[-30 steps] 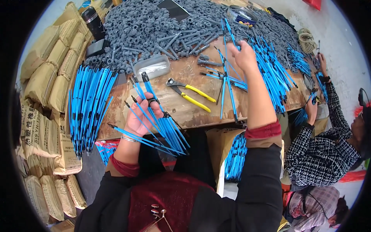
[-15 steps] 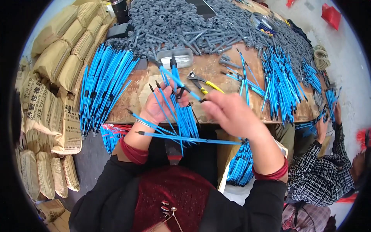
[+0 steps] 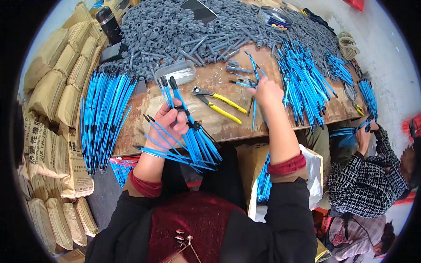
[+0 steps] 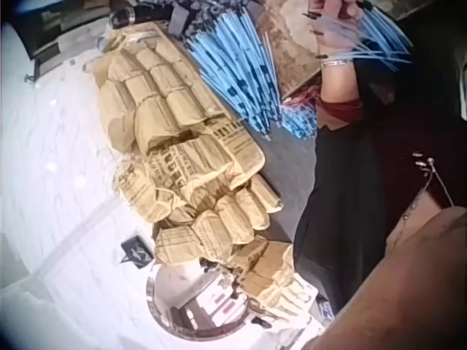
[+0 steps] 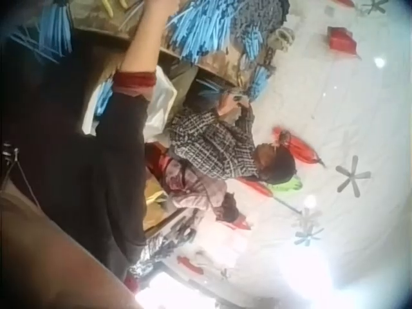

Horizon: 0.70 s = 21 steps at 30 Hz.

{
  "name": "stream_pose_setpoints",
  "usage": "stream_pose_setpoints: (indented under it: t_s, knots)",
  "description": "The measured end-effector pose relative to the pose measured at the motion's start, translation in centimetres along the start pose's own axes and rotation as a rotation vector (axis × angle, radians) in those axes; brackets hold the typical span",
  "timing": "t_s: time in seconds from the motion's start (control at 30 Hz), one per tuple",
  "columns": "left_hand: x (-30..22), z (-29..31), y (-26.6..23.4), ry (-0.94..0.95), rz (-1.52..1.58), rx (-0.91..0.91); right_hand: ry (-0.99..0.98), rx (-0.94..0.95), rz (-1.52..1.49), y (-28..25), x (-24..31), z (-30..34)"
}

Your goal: The person assembles small blue brush components by hand at a factory workstation, joining plastic parts and wire elements.

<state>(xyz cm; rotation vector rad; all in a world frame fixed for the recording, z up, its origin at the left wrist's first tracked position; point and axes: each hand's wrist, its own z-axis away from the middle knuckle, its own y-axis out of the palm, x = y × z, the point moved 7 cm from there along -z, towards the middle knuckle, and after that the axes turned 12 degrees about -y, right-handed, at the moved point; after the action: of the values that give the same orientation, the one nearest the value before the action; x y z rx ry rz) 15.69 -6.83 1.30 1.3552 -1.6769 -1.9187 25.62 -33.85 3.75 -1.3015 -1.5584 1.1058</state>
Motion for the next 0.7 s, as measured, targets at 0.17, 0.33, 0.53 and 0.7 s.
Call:
stream_pose_setpoints:
  t_s: [0.17,0.33,0.53,0.7]
  knots:
    - [0.4,-0.1,0.4,0.005,-0.03,-0.079,-0.073,0.149,0.026,1.7,-0.5,-1.0]
    - [-0.2,0.1,-1.0,0.089,-0.034,-0.118,-0.093,-0.206,-0.116,-7.3,2.1,-0.1]
    - [-0.2,0.2,-1.4,0.045,0.034,-0.117,-0.204,0.206,-1.402,-12.6,8.3,7.0]
    - [0.7,-0.4,0.2,-0.011,-0.003,-0.001,-0.446,0.252,-0.907,-7.8,12.7,9.8]
